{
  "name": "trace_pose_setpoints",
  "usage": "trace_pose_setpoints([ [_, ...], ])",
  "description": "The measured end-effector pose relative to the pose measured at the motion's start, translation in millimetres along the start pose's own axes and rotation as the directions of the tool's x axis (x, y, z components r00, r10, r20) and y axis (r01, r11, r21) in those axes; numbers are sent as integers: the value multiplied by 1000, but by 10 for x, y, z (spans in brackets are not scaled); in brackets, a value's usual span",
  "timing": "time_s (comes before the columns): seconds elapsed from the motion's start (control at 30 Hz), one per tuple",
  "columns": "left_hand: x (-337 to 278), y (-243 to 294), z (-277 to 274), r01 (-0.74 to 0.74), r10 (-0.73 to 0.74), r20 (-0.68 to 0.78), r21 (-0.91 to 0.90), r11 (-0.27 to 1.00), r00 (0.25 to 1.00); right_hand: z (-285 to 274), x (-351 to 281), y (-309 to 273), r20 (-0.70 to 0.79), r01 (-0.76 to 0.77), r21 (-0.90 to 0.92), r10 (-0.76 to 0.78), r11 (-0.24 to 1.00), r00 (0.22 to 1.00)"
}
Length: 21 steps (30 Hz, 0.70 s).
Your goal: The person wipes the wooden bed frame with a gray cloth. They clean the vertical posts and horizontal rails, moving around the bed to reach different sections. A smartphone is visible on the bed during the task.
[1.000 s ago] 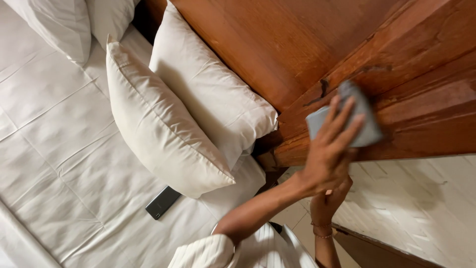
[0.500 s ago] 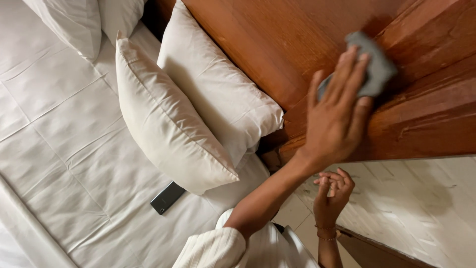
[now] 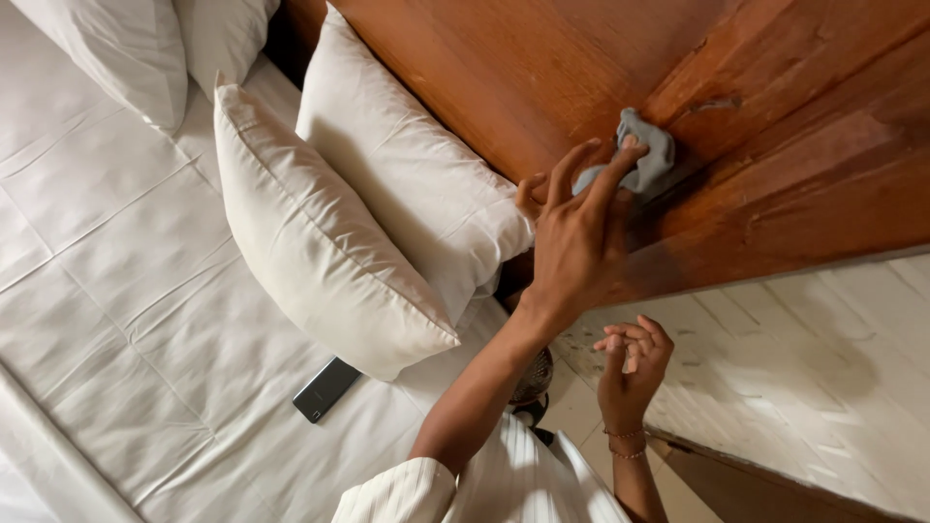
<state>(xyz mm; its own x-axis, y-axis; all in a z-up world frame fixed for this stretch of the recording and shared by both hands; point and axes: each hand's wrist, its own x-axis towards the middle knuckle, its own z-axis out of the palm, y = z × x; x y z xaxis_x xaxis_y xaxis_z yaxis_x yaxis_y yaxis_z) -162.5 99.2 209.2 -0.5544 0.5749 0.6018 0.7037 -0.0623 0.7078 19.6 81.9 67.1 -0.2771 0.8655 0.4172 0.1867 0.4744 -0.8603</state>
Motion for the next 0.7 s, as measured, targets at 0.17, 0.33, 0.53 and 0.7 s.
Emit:
trace_pose_setpoints([
  [0.17, -276, 243, 24, 38, -20, 50, -391, 919, 999, -10, -76, -59, -36, -69, -15, 69, 997, 997],
  [0.33, -228, 524, -41, -44, 145, 100, -659, 751, 984, -18, -39, -208, -68, 3, -92, -10, 996, 998],
  [0.53, 303, 868, -382, -391, 400, 310, -95, 916, 863, -79, -61, -75, -85, -109, 18, 111, 994, 990],
  [0.7, -64, 487, 170, -335, 433, 62, -538, 774, 899, -57, -11, -143, -70, -154, 37, 156, 987, 985],
])
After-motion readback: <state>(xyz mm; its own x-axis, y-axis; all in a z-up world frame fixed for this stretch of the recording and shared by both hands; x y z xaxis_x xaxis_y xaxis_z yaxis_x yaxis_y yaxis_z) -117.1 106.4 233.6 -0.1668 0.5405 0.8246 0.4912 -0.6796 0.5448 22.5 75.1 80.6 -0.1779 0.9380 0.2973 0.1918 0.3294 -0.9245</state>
